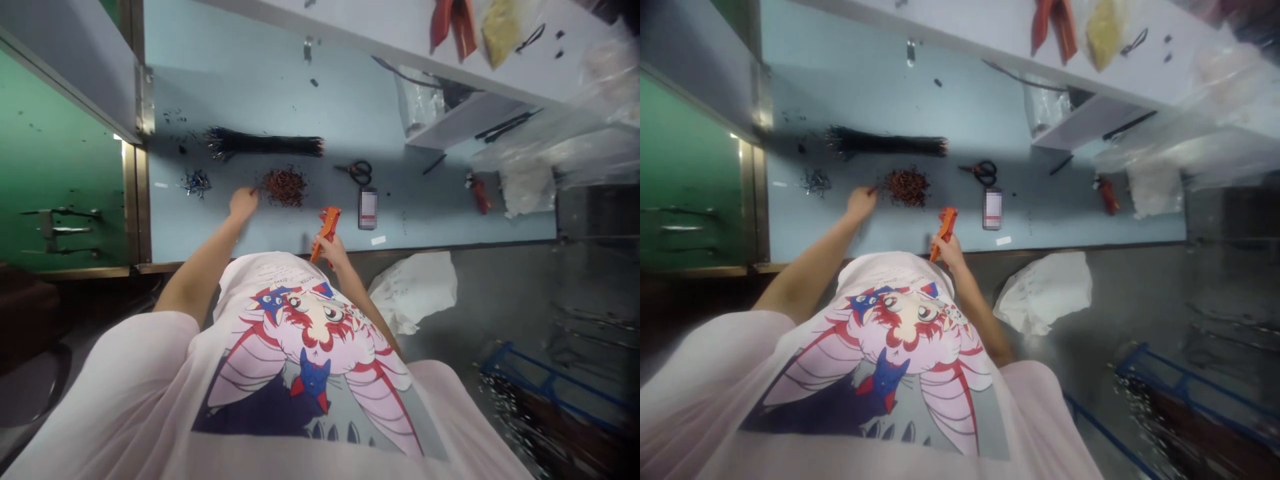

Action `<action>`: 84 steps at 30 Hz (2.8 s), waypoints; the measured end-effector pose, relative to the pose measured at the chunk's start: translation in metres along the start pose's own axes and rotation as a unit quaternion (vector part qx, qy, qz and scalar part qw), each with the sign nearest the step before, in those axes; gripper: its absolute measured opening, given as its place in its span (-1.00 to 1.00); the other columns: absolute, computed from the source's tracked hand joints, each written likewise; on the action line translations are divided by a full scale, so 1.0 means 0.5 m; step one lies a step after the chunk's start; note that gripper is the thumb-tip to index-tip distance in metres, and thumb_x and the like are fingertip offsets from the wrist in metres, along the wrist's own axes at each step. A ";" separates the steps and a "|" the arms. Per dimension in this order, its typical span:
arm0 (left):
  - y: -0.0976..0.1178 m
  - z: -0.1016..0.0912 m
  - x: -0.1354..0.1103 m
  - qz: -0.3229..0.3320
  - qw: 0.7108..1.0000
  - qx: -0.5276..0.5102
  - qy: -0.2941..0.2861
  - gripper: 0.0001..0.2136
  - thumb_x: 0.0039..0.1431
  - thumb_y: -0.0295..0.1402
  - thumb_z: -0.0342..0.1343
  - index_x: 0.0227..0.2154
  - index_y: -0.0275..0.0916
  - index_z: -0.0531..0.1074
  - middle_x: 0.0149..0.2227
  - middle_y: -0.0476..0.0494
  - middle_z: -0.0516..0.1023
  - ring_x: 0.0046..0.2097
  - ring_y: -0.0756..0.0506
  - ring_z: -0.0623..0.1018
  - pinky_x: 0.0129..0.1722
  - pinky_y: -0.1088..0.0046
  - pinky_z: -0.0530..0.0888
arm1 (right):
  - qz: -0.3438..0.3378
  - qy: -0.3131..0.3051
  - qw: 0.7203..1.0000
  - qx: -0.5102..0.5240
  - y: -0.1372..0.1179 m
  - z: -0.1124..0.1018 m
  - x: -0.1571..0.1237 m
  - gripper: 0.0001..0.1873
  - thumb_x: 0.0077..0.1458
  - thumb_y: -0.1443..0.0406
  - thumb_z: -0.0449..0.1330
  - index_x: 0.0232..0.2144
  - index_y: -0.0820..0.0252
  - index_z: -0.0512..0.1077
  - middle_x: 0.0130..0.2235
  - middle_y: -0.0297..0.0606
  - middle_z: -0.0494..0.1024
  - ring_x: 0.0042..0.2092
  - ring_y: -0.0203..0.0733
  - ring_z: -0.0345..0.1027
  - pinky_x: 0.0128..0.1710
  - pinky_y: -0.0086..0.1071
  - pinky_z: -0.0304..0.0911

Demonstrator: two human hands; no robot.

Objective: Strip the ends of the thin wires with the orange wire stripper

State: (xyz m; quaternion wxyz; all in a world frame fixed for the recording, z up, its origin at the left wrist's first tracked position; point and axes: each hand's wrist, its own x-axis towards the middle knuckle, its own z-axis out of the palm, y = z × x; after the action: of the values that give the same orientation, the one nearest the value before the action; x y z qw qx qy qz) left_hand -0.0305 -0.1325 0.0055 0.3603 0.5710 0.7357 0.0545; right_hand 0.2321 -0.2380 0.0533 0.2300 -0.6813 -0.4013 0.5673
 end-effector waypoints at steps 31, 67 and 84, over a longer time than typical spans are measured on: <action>0.077 -0.154 -0.244 0.155 0.919 -0.329 0.154 -0.87 0.17 -0.31 0.00 -0.41 -0.24 0.34 -0.58 0.07 0.29 -0.52 0.08 0.30 -0.48 0.59 0.25 | 0.007 -0.241 0.944 0.223 -0.201 0.021 -0.040 -0.57 -0.05 0.07 0.26 -0.23 0.25 0.33 -0.32 -0.22 0.50 -0.36 -0.22 0.42 -0.33 -0.25 0.40; 0.134 -0.180 -0.388 0.383 0.851 -0.164 0.319 -0.91 0.06 -0.49 0.13 -0.35 -0.23 0.47 -0.48 0.01 0.49 -0.49 0.09 0.36 -0.46 0.59 0.30 | -0.115 -0.355 0.913 0.164 -0.238 -0.013 -0.200 -0.70 0.13 0.12 0.15 -0.30 0.29 0.33 -0.47 -0.31 0.45 -0.51 -0.33 0.38 -0.50 -0.42 0.35; 0.134 -0.167 -0.373 0.305 0.893 -0.148 0.296 -0.93 0.11 -0.43 0.08 -0.39 -0.26 0.46 -0.47 0.00 0.48 -0.50 0.09 0.34 -0.45 0.57 0.30 | -0.123 -0.350 0.911 0.178 -0.220 -0.003 -0.164 -0.65 0.02 0.08 0.23 -0.36 0.29 0.34 -0.48 -0.30 0.47 -0.51 -0.32 0.38 -0.55 -0.45 0.37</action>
State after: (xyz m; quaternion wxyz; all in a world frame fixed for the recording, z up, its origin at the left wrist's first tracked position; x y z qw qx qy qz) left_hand -0.0097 -0.2457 0.1869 0.1718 0.6649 0.5815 0.4362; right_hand 0.1991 -0.2411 0.1865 0.2599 -0.3319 -0.4296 0.7986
